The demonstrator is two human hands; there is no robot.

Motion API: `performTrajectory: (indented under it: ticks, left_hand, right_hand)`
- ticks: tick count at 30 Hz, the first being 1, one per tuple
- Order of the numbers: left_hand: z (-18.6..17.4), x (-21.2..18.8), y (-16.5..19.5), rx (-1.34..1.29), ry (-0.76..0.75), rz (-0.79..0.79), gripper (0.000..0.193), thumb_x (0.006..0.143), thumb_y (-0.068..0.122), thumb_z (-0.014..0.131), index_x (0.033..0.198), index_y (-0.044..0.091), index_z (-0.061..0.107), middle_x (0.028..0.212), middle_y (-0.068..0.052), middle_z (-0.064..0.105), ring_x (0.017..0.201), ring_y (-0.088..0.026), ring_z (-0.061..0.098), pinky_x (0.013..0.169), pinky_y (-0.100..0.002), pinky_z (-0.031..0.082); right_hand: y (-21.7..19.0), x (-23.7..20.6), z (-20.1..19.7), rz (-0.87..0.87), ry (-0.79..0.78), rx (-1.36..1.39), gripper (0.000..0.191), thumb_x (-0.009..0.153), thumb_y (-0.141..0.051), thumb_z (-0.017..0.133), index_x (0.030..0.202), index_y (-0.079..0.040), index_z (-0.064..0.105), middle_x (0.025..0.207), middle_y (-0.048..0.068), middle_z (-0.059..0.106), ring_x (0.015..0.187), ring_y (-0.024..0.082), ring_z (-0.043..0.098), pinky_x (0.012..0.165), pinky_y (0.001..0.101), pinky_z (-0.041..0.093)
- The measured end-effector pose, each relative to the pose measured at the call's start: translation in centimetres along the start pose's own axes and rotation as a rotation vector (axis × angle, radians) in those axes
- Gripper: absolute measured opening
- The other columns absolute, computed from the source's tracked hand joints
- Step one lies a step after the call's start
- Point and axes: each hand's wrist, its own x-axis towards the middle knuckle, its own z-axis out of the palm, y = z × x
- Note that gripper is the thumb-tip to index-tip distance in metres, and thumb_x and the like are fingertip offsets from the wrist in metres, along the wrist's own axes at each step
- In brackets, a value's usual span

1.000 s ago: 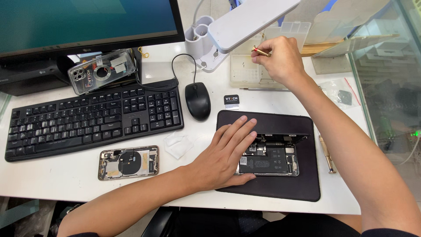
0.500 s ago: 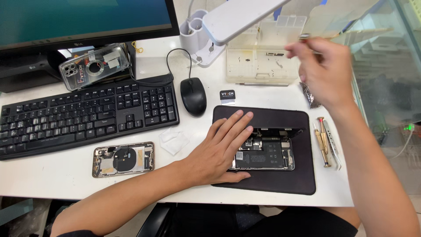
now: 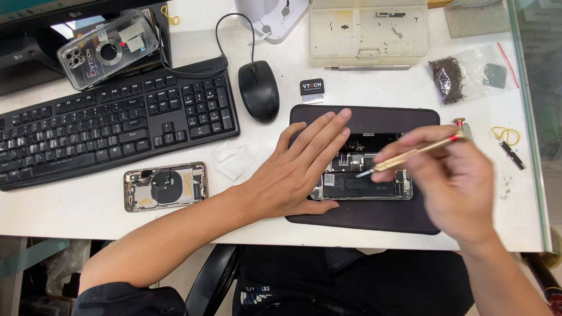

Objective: The person disassembles a smartphone by removing screws and prying open the casing. They use a screwdriver and tweezers to manipulate internal components, placing removed screws into a compartmentalized tray. The person then applies a small amount of adhesive to the device's frame.

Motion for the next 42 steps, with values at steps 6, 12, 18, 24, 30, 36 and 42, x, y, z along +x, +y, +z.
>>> performTrajectory:
  ticks: [6,12,18,24,30,36,42]
  left_hand:
    - [0.0,0.1,0.0,-0.01,0.003,0.0,0.122,0.072,0.05,0.089,0.158,-0.007,0.024,0.169,-0.022,0.016,0.157,-0.038,0.022,0.12,-0.057,0.028]
    - [0.2,0.1,-0.2,-0.027,0.006,0.001,0.124,0.07,0.05,0.089,0.158,-0.007,0.023,0.168,-0.023,0.017,0.157,-0.038,0.021,0.12,-0.057,0.027]
    - [0.1,0.1,-0.1,-0.017,0.012,0.009,0.124,0.071,0.05,0.089,0.158,-0.008,0.022,0.168,-0.024,0.017,0.157,-0.039,0.02,0.121,-0.057,0.026]
    - [0.1,0.2,0.0,-0.007,0.009,0.009,0.124,0.071,0.05,0.089,0.158,-0.008,0.022,0.168,-0.024,0.018,0.157,-0.039,0.02,0.12,-0.057,0.026]
    - [0.2,0.2,-0.1,-0.004,0.007,0.005,0.124,0.071,0.051,0.088,0.158,-0.008,0.023,0.168,-0.024,0.018,0.157,-0.039,0.02,0.121,-0.057,0.026]
    - [0.3,0.1,-0.2,-0.01,0.013,0.01,0.124,0.071,0.051,0.088,0.158,-0.008,0.023,0.168,-0.024,0.018,0.157,-0.039,0.02,0.12,-0.057,0.026]
    - [0.3,0.2,-0.2,-0.009,0.018,0.015,0.124,0.071,0.051,0.089,0.158,-0.008,0.023,0.167,-0.024,0.019,0.157,-0.04,0.02,0.121,-0.057,0.025]
  right_hand:
    - [3.1,0.5,1.0,-0.275,-0.017,-0.516,0.065,0.097,0.008,0.068,0.148,0.007,0.027,0.099,0.017,0.073,0.089,0.021,0.074,0.083,0.0316,0.063]
    - [4.7,0.5,0.8,-0.46,-0.067,-0.726,0.064,0.098,0.009,0.07,0.148,0.002,0.031,0.102,0.018,0.071,0.097,0.023,0.075,0.089,0.0322,0.063]
    - [5.1,0.4,0.9,-0.44,-0.073,-0.732,0.064,0.096,0.009,0.07,0.148,0.002,0.032,0.1,0.017,0.071,0.095,0.022,0.075,0.088,0.0314,0.063]
    - [4.9,0.6,0.8,-0.436,-0.069,-0.75,0.065,0.096,0.008,0.071,0.148,0.001,0.032,0.1,0.016,0.072,0.095,0.023,0.076,0.085,0.0303,0.062]
    - [4.7,0.6,0.7,-0.4,-0.039,-0.794,0.065,0.096,0.005,0.073,0.147,0.002,0.032,0.099,0.015,0.074,0.091,0.021,0.076,0.08,0.0284,0.06]
    - [4.9,0.6,0.7,-0.413,-0.053,-0.803,0.066,0.095,0.005,0.073,0.147,0.001,0.032,0.1,0.014,0.074,0.093,0.021,0.077,0.082,0.0294,0.062]
    - [5.1,0.8,0.8,-0.454,-0.06,-0.801,0.064,0.095,0.004,0.075,0.146,0.002,0.036,0.1,0.014,0.073,0.094,0.021,0.076,0.084,0.0304,0.064]
